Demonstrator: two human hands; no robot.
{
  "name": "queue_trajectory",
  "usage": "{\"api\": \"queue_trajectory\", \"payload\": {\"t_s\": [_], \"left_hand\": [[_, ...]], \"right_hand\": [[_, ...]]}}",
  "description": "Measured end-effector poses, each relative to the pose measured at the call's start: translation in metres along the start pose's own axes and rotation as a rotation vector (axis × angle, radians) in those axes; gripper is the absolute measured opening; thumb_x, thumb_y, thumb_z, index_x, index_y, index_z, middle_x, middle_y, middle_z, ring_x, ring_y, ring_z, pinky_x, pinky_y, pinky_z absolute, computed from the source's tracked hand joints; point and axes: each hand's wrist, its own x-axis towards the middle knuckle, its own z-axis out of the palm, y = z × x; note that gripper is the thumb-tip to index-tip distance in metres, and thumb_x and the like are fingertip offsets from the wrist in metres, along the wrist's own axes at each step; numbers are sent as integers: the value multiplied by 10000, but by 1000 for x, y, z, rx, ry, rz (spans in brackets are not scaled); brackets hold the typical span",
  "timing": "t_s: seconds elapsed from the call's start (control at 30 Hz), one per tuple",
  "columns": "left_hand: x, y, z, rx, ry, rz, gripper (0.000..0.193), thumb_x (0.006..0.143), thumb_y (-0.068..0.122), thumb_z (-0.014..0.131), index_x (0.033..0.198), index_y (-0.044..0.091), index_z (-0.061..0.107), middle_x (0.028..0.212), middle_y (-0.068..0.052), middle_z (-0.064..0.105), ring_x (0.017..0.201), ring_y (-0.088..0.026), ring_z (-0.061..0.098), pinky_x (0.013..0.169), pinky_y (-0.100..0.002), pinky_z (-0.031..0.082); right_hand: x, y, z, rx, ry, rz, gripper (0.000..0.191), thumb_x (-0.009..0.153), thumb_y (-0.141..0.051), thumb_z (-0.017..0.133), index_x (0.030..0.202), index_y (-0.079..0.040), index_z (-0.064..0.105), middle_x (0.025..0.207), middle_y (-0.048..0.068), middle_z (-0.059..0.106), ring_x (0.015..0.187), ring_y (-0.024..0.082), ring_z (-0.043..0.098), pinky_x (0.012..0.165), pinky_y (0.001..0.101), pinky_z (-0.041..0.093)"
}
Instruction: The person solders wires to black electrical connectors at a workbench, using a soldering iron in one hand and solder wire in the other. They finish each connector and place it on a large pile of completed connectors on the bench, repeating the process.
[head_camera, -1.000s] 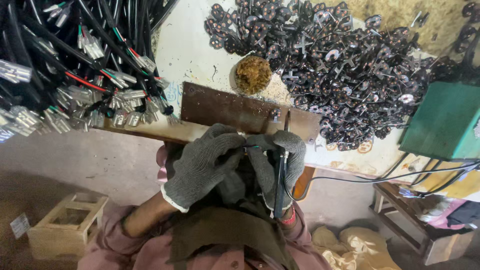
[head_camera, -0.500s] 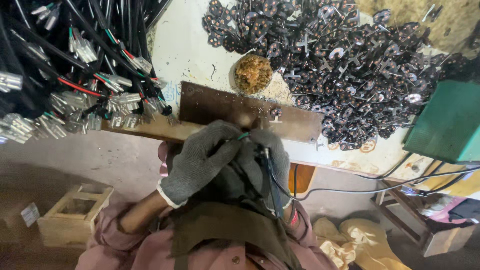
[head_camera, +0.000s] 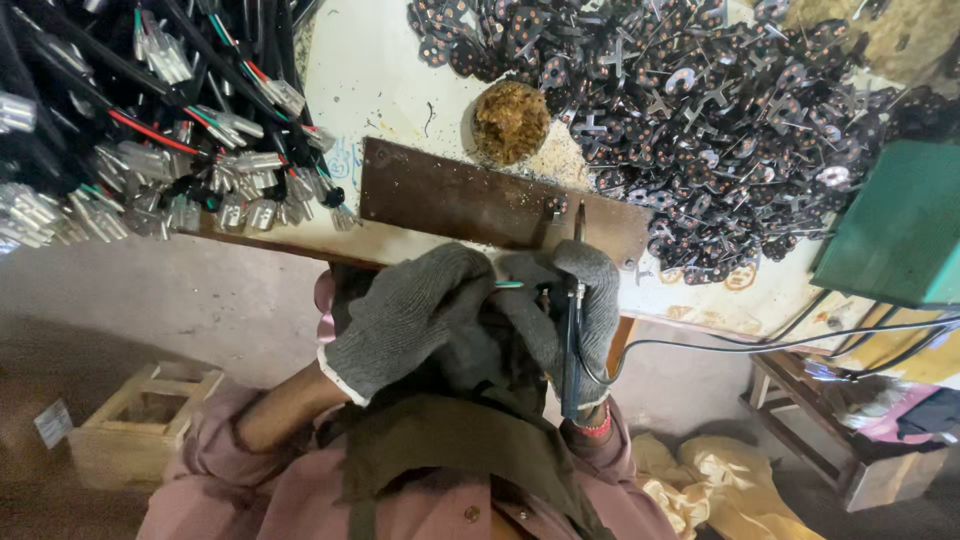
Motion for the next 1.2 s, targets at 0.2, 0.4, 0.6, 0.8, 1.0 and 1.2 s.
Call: {"api": "queue_trajectory", "payload": {"t_s": [0.2, 0.4, 0.6, 0.8, 1.0, 1.2], "left_hand": [[9, -8, -4, -86, -60, 328, 225, 997, 113, 578, 1187, -7, 596, 1100, -248, 653, 1000, -431, 631, 853, -451, 520], [4, -6, 6, -43, -13, 61, 212, 980, 168, 673, 1159, 55, 660, 1097, -153, 709, 1009, -349, 693, 843, -401, 537], [13, 7, 7, -372, -20, -18, 142, 981, 130, 673, 1083, 32, 688, 1007, -125, 708, 929, -268, 696, 847, -364, 563], [23, 22, -9, -98, 131, 0, 183, 869, 150, 757, 1027, 64, 720, 914, -76, 723, 745, -196, 719, 675, -332, 567], [72, 8, -36, 329, 446, 190, 110, 953, 105, 778, 1001, 75, 683, 914, -93, 688, 755, -269, 692, 685, -370, 554], [80, 21, -33, 333, 391, 166, 113, 932, 110, 767, 979, 75, 670, 885, -97, 682, 752, -287, 691, 673, -377, 545]], "right_hand": [[8, -6, 1, -43, 1, -5, 681, 794, 75, 853, 1348, -44, 476, 1185, 157, 623, 1051, 224, 662, 922, 361, 577], [10, -15, -4, -116, 10, 72, 690, 768, 56, 850, 1336, -43, 473, 1215, 176, 599, 1077, 241, 650, 922, 368, 571], [12, -11, 6, 16, 129, 286, 588, 824, 51, 812, 1291, -61, 472, 1046, 87, 713, 924, 165, 699, 841, 301, 591], [27, -19, 12, -240, 178, 113, 475, 776, 102, 819, 1132, -64, 553, 1002, 91, 686, 872, 184, 677, 771, 300, 559], [56, -3, 12, -604, 167, -267, 371, 897, 38, 829, 1156, -47, 577, 1146, 203, 718, 994, 312, 724, 863, 365, 581], [43, 16, 10, -429, 220, -254, 435, 902, -122, 835, 1220, -24, 555, 1205, 232, 696, 1086, 326, 720, 914, 374, 604]]}}
